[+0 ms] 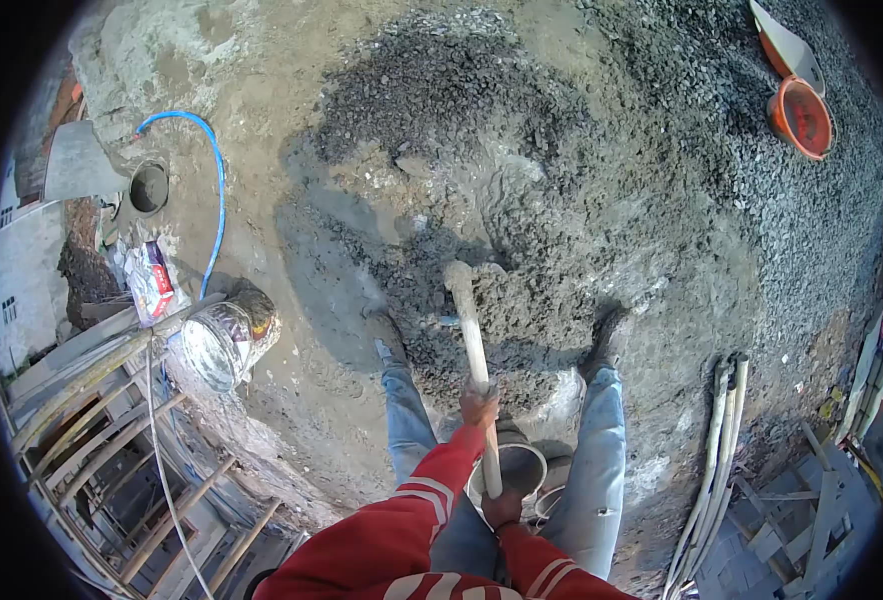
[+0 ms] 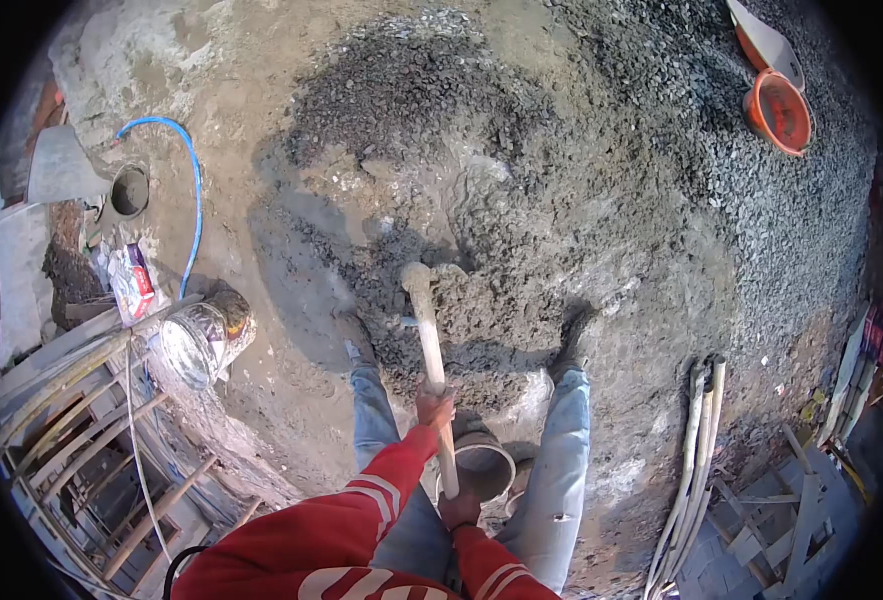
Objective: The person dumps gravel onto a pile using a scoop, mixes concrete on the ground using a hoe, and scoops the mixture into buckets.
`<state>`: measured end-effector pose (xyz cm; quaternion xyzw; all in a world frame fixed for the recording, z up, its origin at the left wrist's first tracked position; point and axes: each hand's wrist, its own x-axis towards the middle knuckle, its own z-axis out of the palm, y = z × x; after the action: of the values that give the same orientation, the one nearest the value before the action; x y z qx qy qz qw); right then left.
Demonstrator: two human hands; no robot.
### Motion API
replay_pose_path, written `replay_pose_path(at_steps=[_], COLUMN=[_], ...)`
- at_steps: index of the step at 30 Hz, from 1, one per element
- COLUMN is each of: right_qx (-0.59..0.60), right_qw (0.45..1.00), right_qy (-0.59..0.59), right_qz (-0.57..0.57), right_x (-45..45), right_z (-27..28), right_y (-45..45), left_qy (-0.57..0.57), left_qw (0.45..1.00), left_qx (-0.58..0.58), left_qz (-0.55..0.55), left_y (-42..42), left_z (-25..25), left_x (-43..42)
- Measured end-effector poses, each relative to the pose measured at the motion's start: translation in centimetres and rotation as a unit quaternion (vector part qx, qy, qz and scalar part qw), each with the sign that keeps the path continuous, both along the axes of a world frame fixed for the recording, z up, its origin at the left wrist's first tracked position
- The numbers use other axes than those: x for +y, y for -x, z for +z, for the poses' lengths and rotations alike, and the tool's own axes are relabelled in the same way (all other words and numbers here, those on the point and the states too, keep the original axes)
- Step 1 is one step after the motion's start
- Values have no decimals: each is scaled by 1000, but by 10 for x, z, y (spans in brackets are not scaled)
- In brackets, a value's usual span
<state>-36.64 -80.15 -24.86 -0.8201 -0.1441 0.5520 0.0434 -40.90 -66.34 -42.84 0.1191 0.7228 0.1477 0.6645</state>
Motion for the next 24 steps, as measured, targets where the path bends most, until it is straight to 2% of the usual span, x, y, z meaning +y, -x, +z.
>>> replay_pose_path(at_steps=[2, 3, 4, 6, 7, 8, 10, 11, 12, 13, 14, 16, 17, 18, 20, 21, 22, 24], right_qx=[0, -23, -46, -50, -16, -32, -23, -26, 2, 45, 73, 107, 102, 92, 86, 91, 105, 88], right_qw=[999, 998, 997, 981, 971, 964, 941, 944, 942, 918, 919, 898, 897, 904, 921, 933, 958, 969], right_qy=[44, 32, 20, -136, -172, -199, -269, -278, -286, -316, -296, -282, -264, -233, -168, -122, -31, -45], right_qz=[-22, -39, -55, -128, -164, -173, -205, -178, -176, -235, -251, -321, -339, -347, -341, -326, -264, -225], right_x=[-15, -19, -19, 6, 40, 66, 111, 149, 181, 204, 226, 226, 217, 208, 191, 183, 174, 134], right_z=[17, 13, 8, -30, -39, -67, -131, -141, -155, -176, -182, -191, -185, -168, -125, -104, -97, -83], right_y=[13, 18, 19, -2, -28, -51, -96, -129, -156, -173, -187, -172, -156, -142, -125, -118, -115, -85], left_qy=[49, -49, -147, -125, -137, -150, -381, -433, -436, -414, -400, -373, -308, -243, -184, -128, -203, -394], left_qw=[998, 993, 957, 982, 976, 968, 887, 845, 847, 843, 836, 833, 820, 799, 822, 859, 780, 678], left_qx=[-25, 53, 129, 2, -16, -33, 37, 95, 80, 98, 123, 150, 181, 209, 178, 178, 223, 271], left_qz=[39, -88, -213, -139, -169, -198, -257, -298, -295, -330, -354, -379, -446, -509, -508, -463, -548, -559], left_y=[2, -12, -30, -77, -108, -140, -207, -237, -266, -289, -309, -304, -289, -278, -245, -230, -208, -162], left_z=[21, 46, 74, 100, 110, 119, 91, 76, 48, 34, -2, -73, -104, -114, -82, -73, -101, -89], left_x=[-11, -1, 17, 77, 116, 155, 216, 245, 270, 291, 308, 285, 269, 263, 234, 221, 196, 157])
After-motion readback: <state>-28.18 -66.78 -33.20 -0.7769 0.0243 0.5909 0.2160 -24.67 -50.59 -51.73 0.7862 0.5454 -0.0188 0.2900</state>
